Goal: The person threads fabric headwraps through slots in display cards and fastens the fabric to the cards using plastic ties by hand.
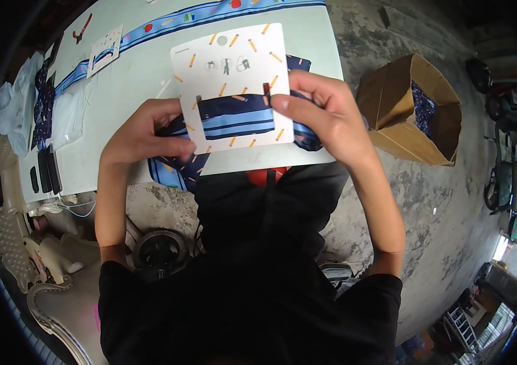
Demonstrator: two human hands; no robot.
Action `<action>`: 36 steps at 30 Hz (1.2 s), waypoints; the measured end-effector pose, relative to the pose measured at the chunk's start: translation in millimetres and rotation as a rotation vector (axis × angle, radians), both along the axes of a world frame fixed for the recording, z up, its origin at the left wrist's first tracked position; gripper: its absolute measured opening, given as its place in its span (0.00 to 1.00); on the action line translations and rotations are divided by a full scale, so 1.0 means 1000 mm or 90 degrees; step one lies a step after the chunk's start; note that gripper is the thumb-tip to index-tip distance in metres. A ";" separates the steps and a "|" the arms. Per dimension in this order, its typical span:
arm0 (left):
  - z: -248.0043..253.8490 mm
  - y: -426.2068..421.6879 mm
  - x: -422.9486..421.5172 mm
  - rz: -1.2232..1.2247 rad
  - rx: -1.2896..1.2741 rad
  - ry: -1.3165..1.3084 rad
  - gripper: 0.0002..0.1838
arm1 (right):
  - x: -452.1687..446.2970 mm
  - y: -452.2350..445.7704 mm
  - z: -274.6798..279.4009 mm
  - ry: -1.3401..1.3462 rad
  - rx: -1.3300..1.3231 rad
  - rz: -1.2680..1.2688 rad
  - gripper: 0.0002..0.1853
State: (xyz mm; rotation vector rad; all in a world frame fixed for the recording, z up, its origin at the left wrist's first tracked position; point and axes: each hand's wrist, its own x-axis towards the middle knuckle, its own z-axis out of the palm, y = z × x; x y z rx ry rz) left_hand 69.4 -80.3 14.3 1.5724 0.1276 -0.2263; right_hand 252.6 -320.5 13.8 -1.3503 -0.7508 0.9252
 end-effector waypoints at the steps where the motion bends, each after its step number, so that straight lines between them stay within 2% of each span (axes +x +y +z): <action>1: 0.016 0.014 -0.002 -0.069 0.042 0.100 0.17 | 0.009 -0.004 0.005 -0.020 -0.039 0.003 0.11; 2: 0.024 0.028 -0.008 -0.137 0.084 0.200 0.16 | 0.016 -0.005 0.013 -0.033 -0.035 -0.011 0.11; 4: 0.007 0.056 -0.033 -0.065 0.095 0.099 0.14 | 0.037 -0.012 0.021 -0.052 -0.032 -0.018 0.11; 5: 0.002 0.072 -0.045 -0.029 0.103 0.048 0.12 | 0.037 -0.009 0.027 -0.130 -0.038 -0.050 0.10; 7: 0.033 0.096 -0.063 0.017 0.120 0.165 0.10 | 0.039 -0.002 0.034 -0.172 -0.052 -0.059 0.11; 11: 0.054 0.127 -0.103 0.149 0.290 0.134 0.09 | 0.043 0.017 0.044 -0.192 -0.050 0.003 0.12; 13: 0.061 0.145 -0.123 0.180 0.372 0.203 0.09 | 0.049 0.026 0.043 -0.165 -0.054 0.019 0.12; 16: 0.043 0.177 -0.150 0.224 0.538 0.135 0.12 | 0.039 0.040 0.039 -0.152 -0.030 0.001 0.13; 19: 0.037 0.194 -0.156 0.301 0.906 0.138 0.17 | 0.028 0.050 0.038 -0.151 -0.032 -0.003 0.12; 20: 0.031 0.185 -0.156 0.349 0.993 0.050 0.24 | 0.025 0.053 0.037 -0.159 -0.035 -0.008 0.11; 21: 0.026 0.177 -0.155 0.258 1.283 -0.087 0.30 | 0.023 0.055 0.036 -0.168 -0.039 -0.012 0.10; 23: 0.026 0.126 -0.123 0.388 1.036 -0.146 0.31 | 0.015 0.061 0.036 -0.199 -0.036 -0.023 0.09; 25: 0.012 0.071 -0.097 0.441 0.839 -0.211 0.27 | 0.002 0.069 0.033 -0.233 -0.033 -0.043 0.08; 27: 0.000 0.025 -0.077 0.368 0.698 -0.277 0.24 | -0.011 0.075 0.042 -0.359 -0.084 -0.050 0.08; 29: -0.010 -0.009 -0.058 0.390 0.447 -0.257 0.26 | -0.020 0.082 0.034 -0.434 -0.049 -0.080 0.07; 31: -0.019 -0.038 -0.035 0.462 0.058 -0.232 0.28 | -0.033 0.087 0.031 -0.509 -0.048 -0.108 0.07; 33: -0.028 -0.055 -0.022 0.490 -0.122 -0.253 0.29 | -0.046 0.088 0.023 -0.641 -0.044 -0.075 0.06; 35: -0.036 -0.063 -0.021 0.500 -0.265 -0.262 0.29 | -0.063 0.089 0.014 -0.687 0.052 -0.063 0.09; 36: -0.040 -0.065 -0.022 0.498 -0.319 -0.263 0.29 | -0.069 0.088 0.013 -0.670 0.050 -0.016 0.13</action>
